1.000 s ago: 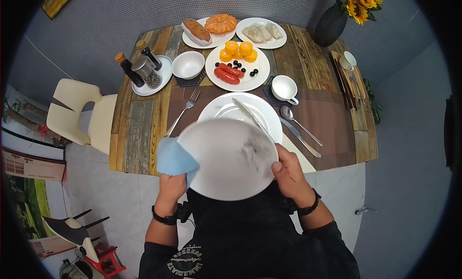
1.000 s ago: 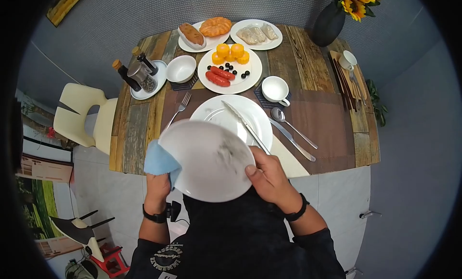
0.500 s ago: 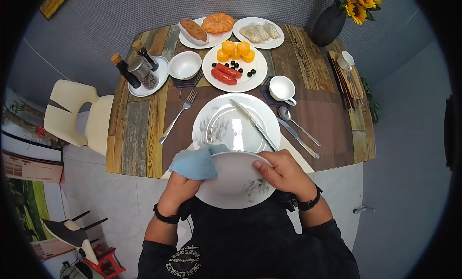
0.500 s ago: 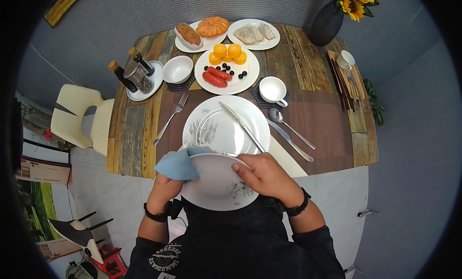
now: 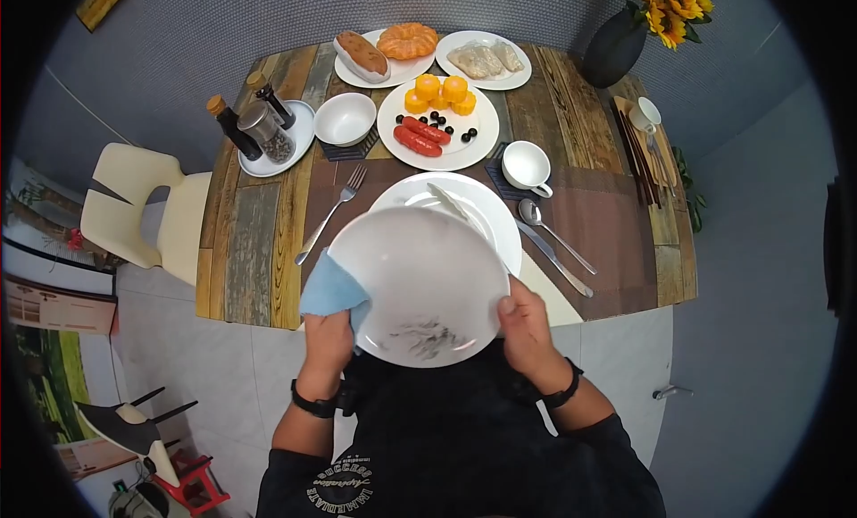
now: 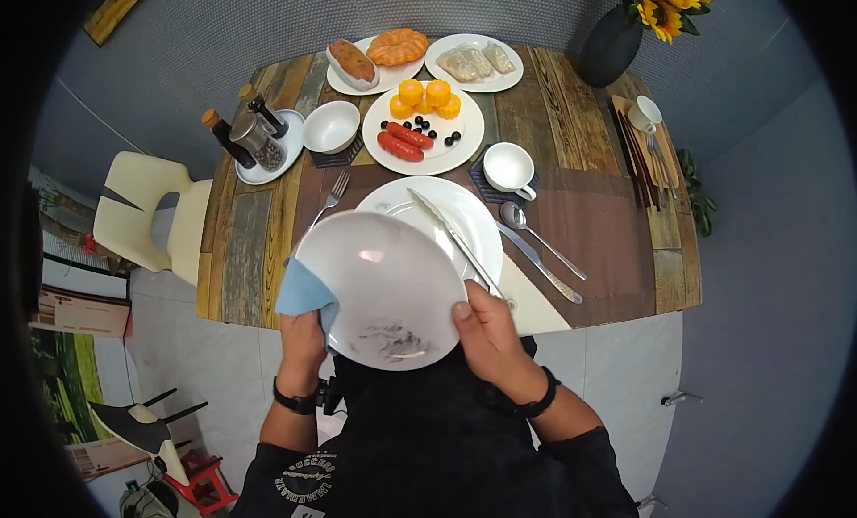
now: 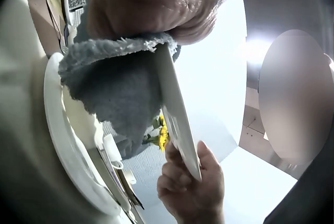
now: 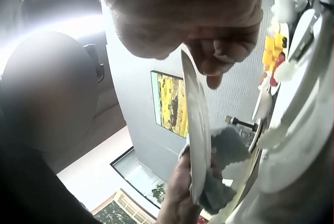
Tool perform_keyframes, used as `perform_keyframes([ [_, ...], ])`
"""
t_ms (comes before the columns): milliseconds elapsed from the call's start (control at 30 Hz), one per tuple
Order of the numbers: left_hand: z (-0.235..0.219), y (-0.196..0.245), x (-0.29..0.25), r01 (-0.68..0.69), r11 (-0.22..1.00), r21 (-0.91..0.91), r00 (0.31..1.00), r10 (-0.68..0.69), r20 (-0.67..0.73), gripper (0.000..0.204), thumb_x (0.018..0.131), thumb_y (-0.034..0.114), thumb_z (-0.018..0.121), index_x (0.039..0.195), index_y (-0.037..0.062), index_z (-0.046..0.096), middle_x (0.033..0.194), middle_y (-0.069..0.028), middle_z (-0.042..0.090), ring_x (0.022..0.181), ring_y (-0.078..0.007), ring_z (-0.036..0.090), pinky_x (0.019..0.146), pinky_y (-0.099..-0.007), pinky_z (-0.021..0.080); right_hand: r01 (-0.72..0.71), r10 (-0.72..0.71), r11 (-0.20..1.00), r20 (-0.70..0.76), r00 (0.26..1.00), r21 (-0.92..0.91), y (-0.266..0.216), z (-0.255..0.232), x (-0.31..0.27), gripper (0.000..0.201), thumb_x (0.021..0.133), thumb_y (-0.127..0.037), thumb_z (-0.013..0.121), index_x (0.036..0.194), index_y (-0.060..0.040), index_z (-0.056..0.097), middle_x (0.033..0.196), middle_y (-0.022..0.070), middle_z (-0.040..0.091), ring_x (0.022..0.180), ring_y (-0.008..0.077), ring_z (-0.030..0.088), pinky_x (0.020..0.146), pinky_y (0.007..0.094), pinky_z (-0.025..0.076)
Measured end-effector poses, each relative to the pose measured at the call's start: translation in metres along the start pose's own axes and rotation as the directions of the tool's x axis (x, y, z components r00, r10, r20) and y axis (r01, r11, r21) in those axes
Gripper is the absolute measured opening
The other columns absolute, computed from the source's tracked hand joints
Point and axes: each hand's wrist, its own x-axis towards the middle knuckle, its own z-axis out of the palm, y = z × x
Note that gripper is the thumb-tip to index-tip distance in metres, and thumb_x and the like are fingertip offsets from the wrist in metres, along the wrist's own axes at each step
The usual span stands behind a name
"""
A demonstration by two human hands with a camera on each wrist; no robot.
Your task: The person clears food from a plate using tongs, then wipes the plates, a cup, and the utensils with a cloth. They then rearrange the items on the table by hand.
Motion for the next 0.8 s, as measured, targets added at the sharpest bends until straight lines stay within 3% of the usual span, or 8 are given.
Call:
perform_keyframes([
  [33, -0.010, -0.003, 0.003, -0.066, 0.995, 0.075, 0.996, 0.061, 0.068, 0.040, 0.095, -0.001, 0.048, 0.133, -0.0071, 0.057, 0.126, -0.0129, 0.064, 0.117, -0.0223, 0.060, 0.102, -0.0335, 0.046, 0.056, -0.054, 0.996, 0.031, 0.998, -0.069, -0.010, -0.007, 0.007, 0.041, 0.106, -0.035, 0.053, 0.112, 0.0043, 0.064, 0.091, 0.0095, 0.070, 0.086, 0.0151, 0.064, 0.078, 0.0320, 0.051],
  [200, -0.004, 0.024, 0.009, -0.329, 0.891, 0.312, 0.883, 0.174, 0.436, 0.039, 0.091, -0.003, 0.051, 0.129, -0.0070, 0.060, 0.118, -0.0129, 0.067, 0.110, -0.0221, 0.062, 0.099, -0.0344, 0.048, 0.130, -0.082, 0.943, 0.165, 0.983, -0.306, -0.041, -0.015, 0.028, 0.030, 0.101, -0.026, 0.060, 0.099, 0.0026, 0.067, 0.072, 0.0155, 0.066, 0.059, 0.0267, 0.062, 0.061, 0.0355, 0.051],
  [333, 0.010, 0.033, 0.004, -0.117, 0.965, 0.235, 0.916, 0.014, 0.400, 0.038, 0.091, -0.003, 0.051, 0.127, -0.0072, 0.061, 0.116, -0.0143, 0.068, 0.108, -0.0229, 0.064, 0.097, -0.0342, 0.048, 0.036, 0.038, 0.896, 0.156, 0.987, -0.443, -0.038, -0.015, 0.025, 0.033, 0.104, -0.025, 0.057, 0.088, 0.0024, 0.065, 0.068, 0.0150, 0.063, 0.059, 0.0243, 0.061, 0.059, 0.0348, 0.048],
  [533, 0.026, 0.002, -0.008, -0.174, 0.982, 0.076, 0.952, 0.148, 0.268, 0.036, 0.090, -0.006, 0.049, 0.124, -0.0065, 0.063, 0.116, -0.0159, 0.069, 0.108, -0.0238, 0.065, 0.095, -0.0331, 0.049, 0.017, -0.067, 0.979, -0.246, 0.967, -0.202, -0.015, -0.009, 0.015, 0.041, 0.108, -0.033, 0.053, 0.096, 0.0036, 0.067, 0.074, 0.0047, 0.065, 0.069, 0.0088, 0.057, 0.062, 0.0285, 0.047],
  [633, 0.036, -0.002, -0.016, -0.135, 0.989, 0.057, 0.978, 0.124, 0.165, 0.033, 0.091, -0.007, 0.049, 0.121, -0.0053, 0.064, 0.116, -0.0155, 0.069, 0.105, -0.0226, 0.065, 0.095, -0.0335, 0.049, 0.082, -0.057, 0.996, -0.445, 0.894, 0.038, -0.009, -0.005, 0.020, 0.041, 0.107, -0.033, 0.055, 0.114, 0.0061, 0.064, 0.103, 0.0088, 0.069, 0.091, 0.0108, 0.062, 0.081, 0.0253, 0.050],
  [700, 0.031, -0.007, -0.017, -0.350, 0.890, 0.293, 0.870, 0.193, 0.453, 0.031, 0.092, -0.006, 0.051, 0.121, -0.0045, 0.063, 0.115, -0.0126, 0.069, 0.104, -0.0221, 0.064, 0.094, -0.0331, 0.050, 0.121, -0.085, 0.992, -0.503, 0.860, 0.039, 0.000, -0.021, 0.024, 0.041, 0.108, -0.032, 0.054, 0.115, 0.0067, 0.063, 0.106, 0.0101, 0.069, 0.093, 0.0114, 0.063, 0.082, 0.0253, 0.050],
  [733, 0.032, -0.005, -0.019, -0.347, 0.891, 0.292, 0.872, 0.192, 0.451, 0.031, 0.092, -0.006, 0.051, 0.121, -0.0045, 0.063, 0.115, -0.0126, 0.069, 0.104, -0.0221, 0.064, 0.094, -0.0331, 0.050, 0.160, -0.110, 0.986, -0.560, 0.821, 0.041, 0.002, -0.030, 0.026, 0.041, 0.108, -0.032, 0.053, 0.117, 0.0072, 0.062, 0.108, 0.0114, 0.069, 0.095, 0.0120, 0.063, 0.084, 0.0254, 0.050],
  [800, 0.035, 0.000, -0.022, -0.073, 0.995, 0.070, 0.869, 0.029, 0.494, 0.028, 0.101, 0.002, 0.045, 0.124, -0.0028, 0.060, 0.117, -0.0100, 0.068, 0.111, -0.0194, 0.064, 0.095, -0.0317, 0.051, 0.122, -0.091, 0.992, -0.648, 0.756, 0.004, -0.011, -0.051, 0.033, 0.041, 0.110, -0.030, 0.048, 0.125, 0.0069, 0.058, 0.113, 0.0145, 0.069, 0.096, 0.0157, 0.066, 0.086, 0.0282, 0.053],
])
